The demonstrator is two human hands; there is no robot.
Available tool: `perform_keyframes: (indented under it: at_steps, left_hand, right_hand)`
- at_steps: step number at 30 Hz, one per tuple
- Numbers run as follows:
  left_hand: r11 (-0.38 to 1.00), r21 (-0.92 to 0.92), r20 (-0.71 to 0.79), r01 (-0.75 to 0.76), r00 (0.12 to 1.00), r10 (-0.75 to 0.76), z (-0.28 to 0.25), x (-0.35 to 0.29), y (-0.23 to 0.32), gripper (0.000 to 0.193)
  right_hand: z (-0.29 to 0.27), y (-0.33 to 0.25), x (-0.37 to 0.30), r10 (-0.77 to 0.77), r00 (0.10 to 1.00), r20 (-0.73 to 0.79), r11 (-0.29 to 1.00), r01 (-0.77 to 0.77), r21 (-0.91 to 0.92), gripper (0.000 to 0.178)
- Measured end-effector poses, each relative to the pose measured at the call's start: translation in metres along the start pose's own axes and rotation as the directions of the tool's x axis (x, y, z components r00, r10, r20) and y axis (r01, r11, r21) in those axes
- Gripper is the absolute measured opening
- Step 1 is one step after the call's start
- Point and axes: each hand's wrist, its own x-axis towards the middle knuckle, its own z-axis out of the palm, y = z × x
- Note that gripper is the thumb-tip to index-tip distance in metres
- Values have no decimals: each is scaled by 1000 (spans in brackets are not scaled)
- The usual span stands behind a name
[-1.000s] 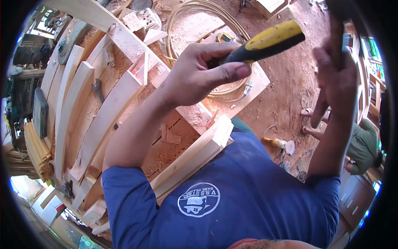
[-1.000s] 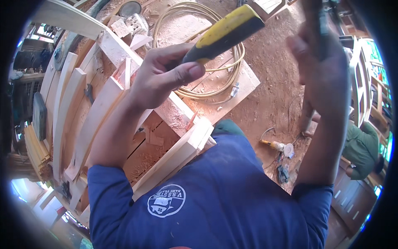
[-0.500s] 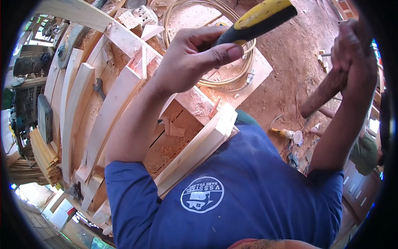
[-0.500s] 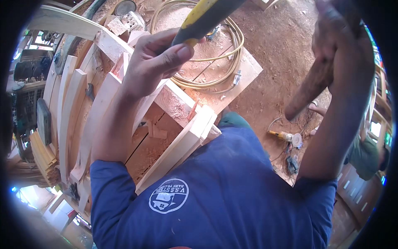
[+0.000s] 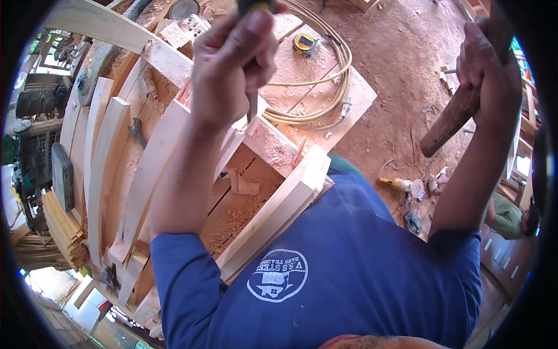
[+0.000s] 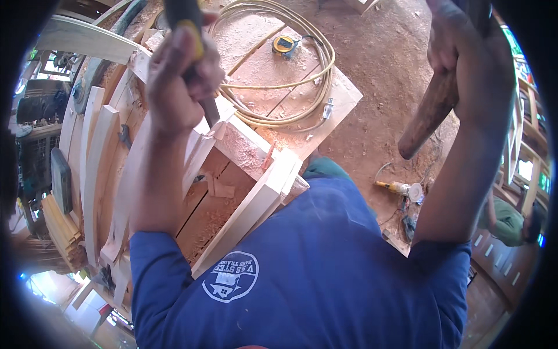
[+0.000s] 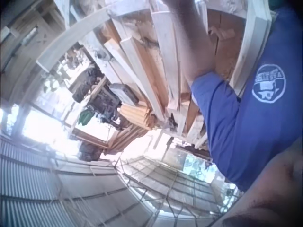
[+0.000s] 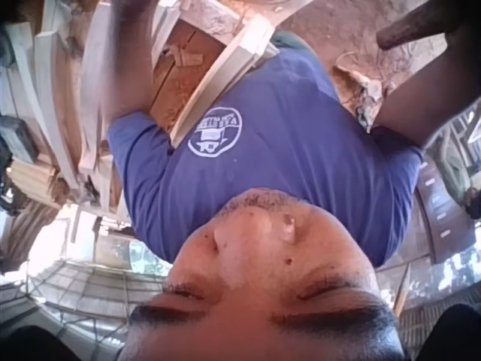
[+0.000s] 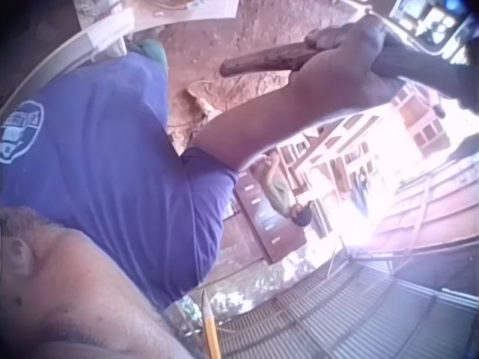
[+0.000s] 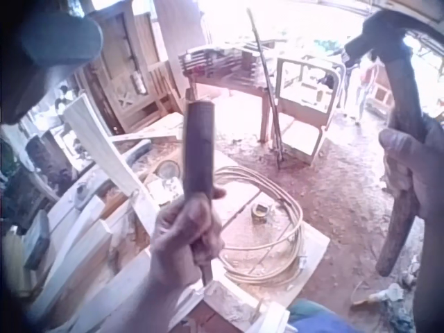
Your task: The person uses a chisel and a hammer to carve and shape the edges and grooves of wooden furniture pieces in a workshop.
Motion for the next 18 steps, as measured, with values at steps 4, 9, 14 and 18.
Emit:
perform_keyframes:
  at_steps: [4, 9, 14, 18]
  left_hand:
    - [996, 87, 67, 24, 997, -30, 0, 1, -18, 50]
    - [975, 199, 89, 101, 989, -121, 5, 5, -27, 49]
    - [965, 231, 48, 123, 989, -138, 1, 10, -34, 47]
    - [955, 262, 87, 139, 982, -167, 14, 16, -35, 46]
  right_hand:
    - [10, 20, -20, 79, 997, 19, 997, -80, 10, 20]
    - [16, 23, -20, 92, 996, 10, 995, -91, -39, 21]
    - [12, -4, 1, -61, 998, -26, 994, 58, -93, 21]
    - [42, -15, 17, -32, 974, -225, 998, 44, 49, 7]
